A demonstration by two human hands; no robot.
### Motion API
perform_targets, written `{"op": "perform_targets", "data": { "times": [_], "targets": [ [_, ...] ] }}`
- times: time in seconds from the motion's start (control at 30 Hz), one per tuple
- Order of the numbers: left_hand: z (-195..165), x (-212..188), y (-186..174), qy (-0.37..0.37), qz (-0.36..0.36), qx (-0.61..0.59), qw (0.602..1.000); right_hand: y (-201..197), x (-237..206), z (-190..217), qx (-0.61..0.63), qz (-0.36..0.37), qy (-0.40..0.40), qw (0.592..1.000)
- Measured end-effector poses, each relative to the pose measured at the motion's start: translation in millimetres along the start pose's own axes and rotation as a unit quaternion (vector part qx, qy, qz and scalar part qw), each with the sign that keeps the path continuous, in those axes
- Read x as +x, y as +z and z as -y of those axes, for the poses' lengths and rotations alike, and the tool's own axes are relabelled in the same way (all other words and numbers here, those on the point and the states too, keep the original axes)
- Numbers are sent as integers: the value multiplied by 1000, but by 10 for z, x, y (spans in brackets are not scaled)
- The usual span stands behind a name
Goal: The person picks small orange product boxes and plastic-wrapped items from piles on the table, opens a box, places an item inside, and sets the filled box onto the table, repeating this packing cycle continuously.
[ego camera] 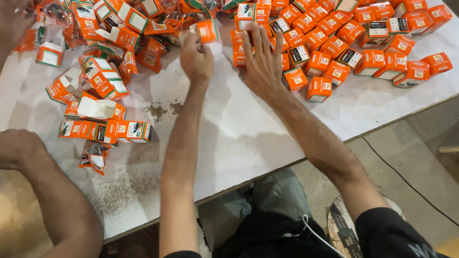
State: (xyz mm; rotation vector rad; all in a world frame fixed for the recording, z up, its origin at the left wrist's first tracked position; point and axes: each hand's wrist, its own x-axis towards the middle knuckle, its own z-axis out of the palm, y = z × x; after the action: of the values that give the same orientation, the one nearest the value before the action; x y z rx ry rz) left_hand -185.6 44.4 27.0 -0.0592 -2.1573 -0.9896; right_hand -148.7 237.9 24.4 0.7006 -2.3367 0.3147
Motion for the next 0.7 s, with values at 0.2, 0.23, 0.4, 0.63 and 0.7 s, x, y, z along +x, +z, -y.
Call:
{"op": "perform_targets", "data": {
  "times": [0.2,0.23,0.4,0.63,0.7],
  "targets": [
    [155,-445,-636,241,100,-55,964,159,-173,449,336,53,3,940],
    [210,-422,-693,236,70,-47,968,208,-201,527,348,82,39,933],
    [621,110,-844,132,15,311,941,267,-286,648,423,137,39,895],
    [671,-195,-932,93,222,292,926,161,-183,446,483,161,-11,861],
    [534,-462,-1064,93,146,128,977,150,-161,402,487,149,-23,860]
  ]
}}
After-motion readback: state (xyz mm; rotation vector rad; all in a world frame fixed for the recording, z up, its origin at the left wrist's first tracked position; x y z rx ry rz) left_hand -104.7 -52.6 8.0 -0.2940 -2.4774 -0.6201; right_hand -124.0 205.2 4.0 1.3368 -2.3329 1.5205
